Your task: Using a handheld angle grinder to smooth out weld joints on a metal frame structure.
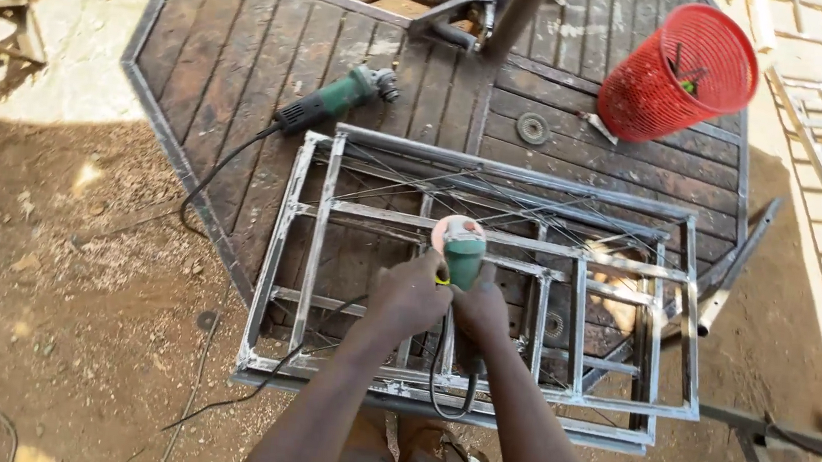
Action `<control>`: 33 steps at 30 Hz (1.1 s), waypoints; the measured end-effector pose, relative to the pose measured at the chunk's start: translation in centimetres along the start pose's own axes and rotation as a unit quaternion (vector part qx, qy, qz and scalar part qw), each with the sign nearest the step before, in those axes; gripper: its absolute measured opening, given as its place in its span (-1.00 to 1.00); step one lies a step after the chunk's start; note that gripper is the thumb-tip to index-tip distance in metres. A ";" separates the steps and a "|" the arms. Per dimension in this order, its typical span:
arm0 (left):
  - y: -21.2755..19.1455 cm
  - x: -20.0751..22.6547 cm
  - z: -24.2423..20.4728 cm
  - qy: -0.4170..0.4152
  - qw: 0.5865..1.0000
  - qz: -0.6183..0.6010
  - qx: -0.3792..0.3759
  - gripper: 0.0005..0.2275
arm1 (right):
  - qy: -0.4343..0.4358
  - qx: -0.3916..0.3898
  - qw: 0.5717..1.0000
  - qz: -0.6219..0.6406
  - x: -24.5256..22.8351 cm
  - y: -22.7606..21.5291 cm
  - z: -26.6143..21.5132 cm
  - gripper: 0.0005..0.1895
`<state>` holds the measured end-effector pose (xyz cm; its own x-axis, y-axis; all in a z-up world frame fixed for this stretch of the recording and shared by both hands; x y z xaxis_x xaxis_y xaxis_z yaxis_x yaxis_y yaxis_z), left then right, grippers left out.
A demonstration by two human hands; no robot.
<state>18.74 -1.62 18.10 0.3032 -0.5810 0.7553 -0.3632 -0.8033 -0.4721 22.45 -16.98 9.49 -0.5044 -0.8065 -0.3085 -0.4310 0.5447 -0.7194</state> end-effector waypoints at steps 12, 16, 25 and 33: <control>12.7 7.3 5.6 0.060 0.997 0.016 -0.048 -0.70 | 0.131 0.093 0.984 0.072 17.6 -12.7 10.9 -0.26; 19.3 8.4 8.8 0.054 0.993 -0.060 -0.090 -0.59 | 0.094 0.047 0.993 0.049 19.6 -12.4 13.9 -0.29; 27.2 13.5 10.6 0.036 0.979 -0.089 -0.179 -0.46 | 0.134 -0.023 0.983 0.121 21.2 -16.6 11.5 -0.28; 36.0 17.9 13.4 0.005 0.970 -0.146 -0.194 -0.46 | 0.164 0.054 0.978 0.117 29.6 -21.3 17.8 -0.34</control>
<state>22.86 -42.63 8.55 0.4350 -0.3331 0.8366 -0.5684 -0.8221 -0.0317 30.04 -56.53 4.58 -0.8007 -0.5351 -0.2694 -0.2017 0.6642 -0.7199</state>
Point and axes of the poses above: each hand's wrist, its own z-axis towards the middle knuckle, its own y-axis out of the palm, x = y × z, the point moved 7 cm from there along z, towards the middle knuckle, and after that the axes turned 12 degrees about y, right-handed, at the moved point
